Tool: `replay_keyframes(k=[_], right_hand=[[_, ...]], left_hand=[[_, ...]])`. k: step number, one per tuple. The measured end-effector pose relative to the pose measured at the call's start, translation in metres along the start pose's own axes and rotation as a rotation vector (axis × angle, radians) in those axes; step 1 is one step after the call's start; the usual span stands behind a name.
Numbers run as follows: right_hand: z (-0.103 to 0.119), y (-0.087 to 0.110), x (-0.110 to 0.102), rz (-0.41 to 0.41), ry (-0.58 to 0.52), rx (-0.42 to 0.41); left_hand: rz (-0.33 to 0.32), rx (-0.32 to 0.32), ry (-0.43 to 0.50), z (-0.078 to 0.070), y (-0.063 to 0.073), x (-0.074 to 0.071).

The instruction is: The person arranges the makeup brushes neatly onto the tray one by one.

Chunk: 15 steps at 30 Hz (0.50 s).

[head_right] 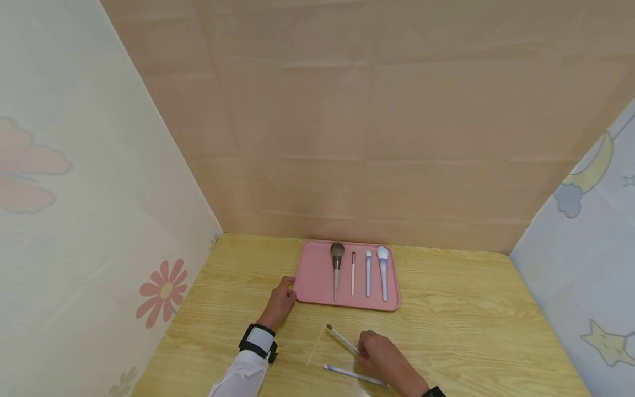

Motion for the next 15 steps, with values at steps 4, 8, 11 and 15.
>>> replay_keyframes(k=[4,8,11,15], right_hand=[[0.003,-0.003,-0.002,0.002,-0.014,0.004],[0.005,-0.005,-0.004,-0.007,-0.01,0.0],[0.007,-0.008,-0.005,-0.012,-0.004,-0.005],[0.007,-0.011,-0.006,-0.007,-0.03,0.006]], left_hand=[[-0.001,-0.007,0.009,0.001,-0.001,0.001],[-0.005,-0.013,0.024,0.0,0.001,-0.001],[-0.003,-0.023,0.028,-0.001,0.003,-0.002],[-0.002,-0.019,0.035,-0.003,0.004,-0.003]])
Point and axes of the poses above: each hand's wrist, its own y-axis away from the middle knuckle, its own x-axis out of the palm, z = x × y, the point moved 7 cm from there along -y, towards the middle knuckle, and after that the axes turned 2 degrees about z, right-handed, at the moved point
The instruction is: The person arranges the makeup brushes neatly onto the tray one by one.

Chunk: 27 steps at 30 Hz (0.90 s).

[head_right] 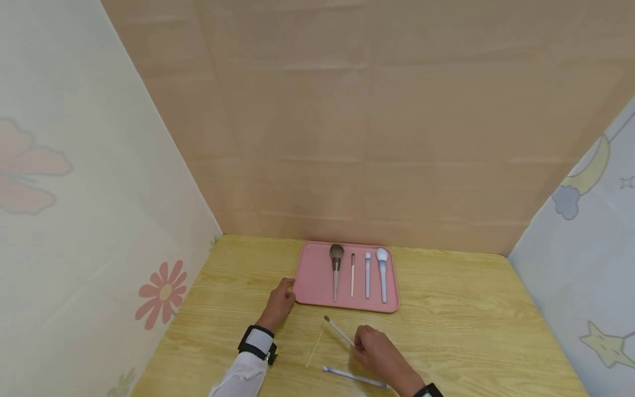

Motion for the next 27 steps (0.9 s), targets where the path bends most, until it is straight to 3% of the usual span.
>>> replay_keyframes(k=[9,27], right_hand=[[-0.001,-0.006,-0.003,-0.007,-0.048,0.045],[0.001,-0.027,-0.014,-0.135,-0.01,0.075]], left_hand=[[0.002,0.02,0.002,-0.002,0.0,-0.001],[-0.039,-0.017,0.004,0.0,0.0,-0.002]])
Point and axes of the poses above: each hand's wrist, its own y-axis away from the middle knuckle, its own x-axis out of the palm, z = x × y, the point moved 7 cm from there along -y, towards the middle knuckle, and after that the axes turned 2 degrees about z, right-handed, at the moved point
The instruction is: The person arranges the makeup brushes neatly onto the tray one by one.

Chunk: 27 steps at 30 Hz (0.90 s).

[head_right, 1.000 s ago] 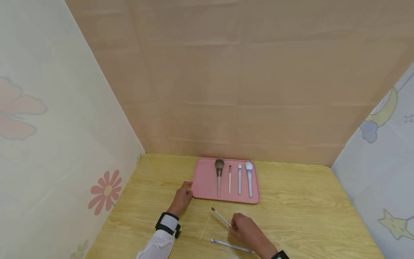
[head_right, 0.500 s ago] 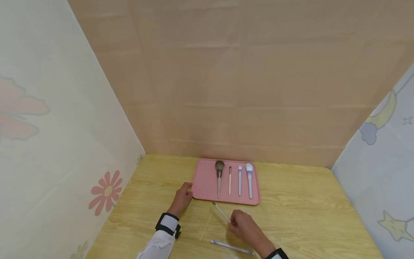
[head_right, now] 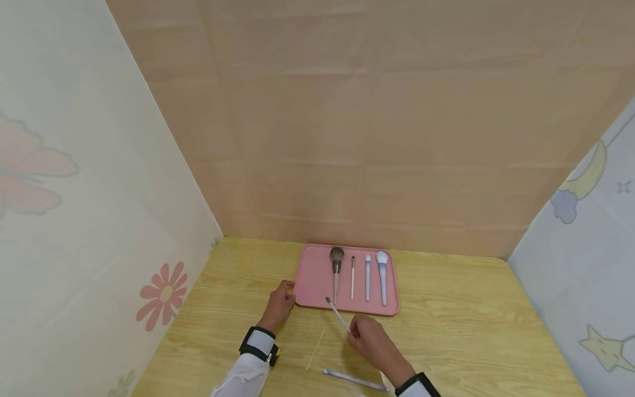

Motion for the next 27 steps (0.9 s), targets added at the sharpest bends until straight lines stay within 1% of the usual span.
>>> replay_keyframes(k=[3,5,9,15,16,19,27], right_hand=[[0.001,-0.003,-0.001,-0.032,-0.008,0.008],[0.001,-0.004,-0.001,-0.039,-0.02,0.02],[0.001,-0.007,0.002,-0.024,-0.053,0.064],[0.001,-0.014,0.004,0.0,-0.08,0.132],[0.002,-0.015,0.004,0.0,-0.087,0.137],[0.004,-0.018,0.003,-0.004,-0.103,0.143],[0.006,-0.026,0.004,-0.023,-0.098,0.146]], left_hand=[[-0.001,-0.009,-0.007,-0.001,0.001,0.0],[0.0,-0.019,-0.012,-0.002,0.001,0.0],[-0.006,-0.025,-0.024,-0.002,0.001,0.0],[-0.012,-0.001,-0.023,-0.002,0.0,0.001],[-0.014,0.009,-0.022,-0.003,0.0,0.001],[-0.014,0.013,-0.023,-0.004,0.001,0.001],[-0.015,-0.036,-0.038,-0.001,0.0,0.001]])
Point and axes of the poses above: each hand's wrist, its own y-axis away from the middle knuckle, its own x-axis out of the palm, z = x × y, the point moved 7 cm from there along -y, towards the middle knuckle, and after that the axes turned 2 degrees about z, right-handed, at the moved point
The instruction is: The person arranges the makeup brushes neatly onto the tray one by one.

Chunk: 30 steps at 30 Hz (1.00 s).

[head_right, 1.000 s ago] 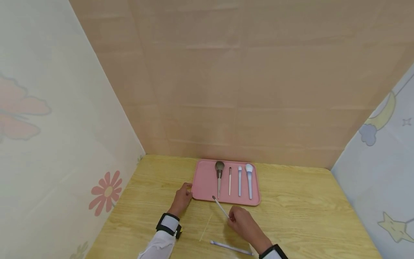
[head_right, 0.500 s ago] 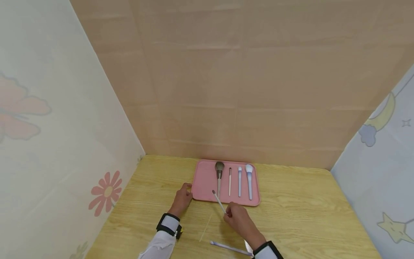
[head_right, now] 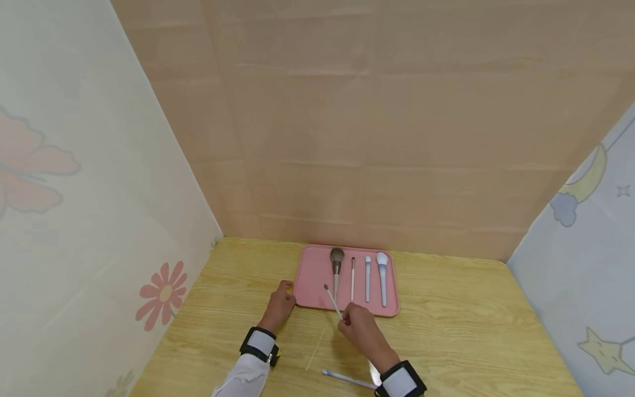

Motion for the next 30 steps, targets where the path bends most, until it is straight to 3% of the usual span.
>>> replay_keyframes(k=[12,20,30], right_hand=[[0.002,-0.01,0.0,0.009,0.006,0.037],[0.003,-0.018,-0.003,-0.046,0.034,0.041],[0.009,-0.027,-0.005,-0.048,0.004,0.052]], left_hand=[[-0.014,-0.001,0.028,-0.002,0.002,0.0],[-0.015,-0.002,0.045,-0.006,0.004,-0.001],[-0.011,0.034,0.027,-0.006,0.003,0.0]])
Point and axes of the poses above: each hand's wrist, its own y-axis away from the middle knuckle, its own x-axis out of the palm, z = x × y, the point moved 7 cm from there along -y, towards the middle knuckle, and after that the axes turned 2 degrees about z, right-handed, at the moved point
